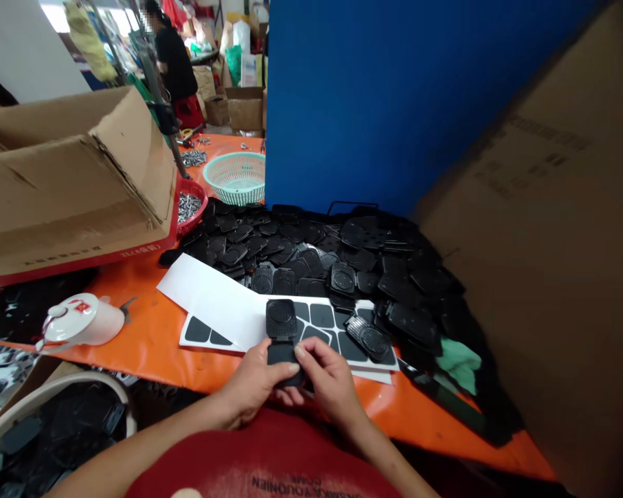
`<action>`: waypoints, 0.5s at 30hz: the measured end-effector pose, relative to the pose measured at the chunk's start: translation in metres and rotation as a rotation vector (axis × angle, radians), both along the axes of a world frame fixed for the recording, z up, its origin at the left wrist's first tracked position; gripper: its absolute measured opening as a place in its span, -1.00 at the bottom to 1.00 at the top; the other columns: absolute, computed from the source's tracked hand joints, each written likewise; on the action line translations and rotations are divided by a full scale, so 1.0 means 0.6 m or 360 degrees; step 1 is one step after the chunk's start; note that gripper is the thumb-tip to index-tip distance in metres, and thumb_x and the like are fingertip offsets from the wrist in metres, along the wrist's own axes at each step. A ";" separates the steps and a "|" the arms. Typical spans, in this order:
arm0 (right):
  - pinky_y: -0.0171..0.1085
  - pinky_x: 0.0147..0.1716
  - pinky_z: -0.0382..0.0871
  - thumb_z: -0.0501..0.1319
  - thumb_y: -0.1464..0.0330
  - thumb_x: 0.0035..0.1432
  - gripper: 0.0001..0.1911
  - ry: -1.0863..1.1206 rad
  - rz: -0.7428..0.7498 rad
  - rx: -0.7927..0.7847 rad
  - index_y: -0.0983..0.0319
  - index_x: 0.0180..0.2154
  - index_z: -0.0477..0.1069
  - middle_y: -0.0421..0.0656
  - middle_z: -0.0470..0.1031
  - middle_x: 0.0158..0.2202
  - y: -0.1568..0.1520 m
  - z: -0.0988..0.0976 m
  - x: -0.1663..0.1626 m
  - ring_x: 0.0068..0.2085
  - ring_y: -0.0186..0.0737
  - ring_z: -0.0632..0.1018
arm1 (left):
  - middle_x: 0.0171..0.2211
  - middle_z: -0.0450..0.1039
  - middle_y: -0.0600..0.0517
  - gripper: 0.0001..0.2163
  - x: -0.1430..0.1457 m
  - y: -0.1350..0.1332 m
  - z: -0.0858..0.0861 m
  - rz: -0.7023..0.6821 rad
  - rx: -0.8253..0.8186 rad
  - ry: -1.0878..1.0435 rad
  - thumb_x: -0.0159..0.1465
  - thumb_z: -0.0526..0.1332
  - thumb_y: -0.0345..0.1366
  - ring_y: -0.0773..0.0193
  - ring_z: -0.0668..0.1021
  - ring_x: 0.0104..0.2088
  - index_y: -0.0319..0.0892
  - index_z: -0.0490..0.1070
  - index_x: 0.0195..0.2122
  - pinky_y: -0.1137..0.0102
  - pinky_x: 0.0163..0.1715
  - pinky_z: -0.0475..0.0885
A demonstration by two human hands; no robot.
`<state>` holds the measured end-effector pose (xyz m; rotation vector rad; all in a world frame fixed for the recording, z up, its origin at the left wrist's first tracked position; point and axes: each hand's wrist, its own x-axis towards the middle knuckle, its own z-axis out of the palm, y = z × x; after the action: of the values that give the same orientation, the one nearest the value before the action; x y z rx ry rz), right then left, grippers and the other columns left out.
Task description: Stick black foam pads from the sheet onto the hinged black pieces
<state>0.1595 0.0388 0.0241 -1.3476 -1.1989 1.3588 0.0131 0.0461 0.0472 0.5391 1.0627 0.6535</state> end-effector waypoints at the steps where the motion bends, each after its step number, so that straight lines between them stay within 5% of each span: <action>1: -0.34 -0.45 0.27 0.18 0.13 0.20 -0.70 -0.0095 0.0041 0.0124 0.21 -0.45 0.38 -0.23 0.36 -0.51 0.000 0.001 -0.001 -0.46 -0.29 0.37 | -0.57 0.45 0.07 -0.59 -0.004 -0.001 -0.002 0.0010 0.0080 0.0054 0.00 0.41 -0.22 0.33 0.50 -0.67 -0.22 0.31 -0.19 0.51 -0.67 0.36; 8: -0.35 -0.40 0.31 0.03 0.27 0.31 -0.70 -0.0335 0.0534 0.0702 0.19 -0.42 0.39 -0.18 0.43 -0.47 0.019 -0.003 -0.008 -0.42 -0.27 0.46 | -0.61 0.34 0.12 -0.65 -0.038 -0.004 -0.010 0.0054 0.0295 0.0250 -0.04 0.42 -0.12 0.43 0.36 -0.71 -0.25 0.41 -0.37 0.53 -0.76 0.28; 12: -0.34 -0.38 0.31 0.04 0.25 0.30 -0.72 -0.0404 0.0642 0.0753 0.18 -0.38 0.42 -0.17 0.45 -0.47 0.028 -0.007 -0.007 -0.41 -0.25 0.47 | -0.68 0.33 0.10 -0.62 -0.086 -0.018 -0.005 0.0036 0.0326 0.0342 0.01 0.34 0.04 0.39 0.36 -0.71 -0.22 0.41 -0.44 0.52 -0.73 0.23; 15: -0.34 -0.40 0.31 0.05 0.18 0.29 -0.67 -0.0438 0.0574 0.0633 0.18 -0.43 0.43 -0.17 0.45 -0.49 0.032 -0.023 0.005 -0.43 -0.24 0.48 | -0.67 0.35 0.10 -0.67 -0.167 -0.037 0.005 0.0050 0.0309 0.0504 -0.08 0.41 -0.03 0.32 0.41 -0.65 -0.18 0.40 -0.54 0.48 -0.66 0.25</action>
<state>0.1623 0.0582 0.0106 -1.0864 -1.8593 1.1084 -0.0871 0.0239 0.0503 0.8148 1.3138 0.7183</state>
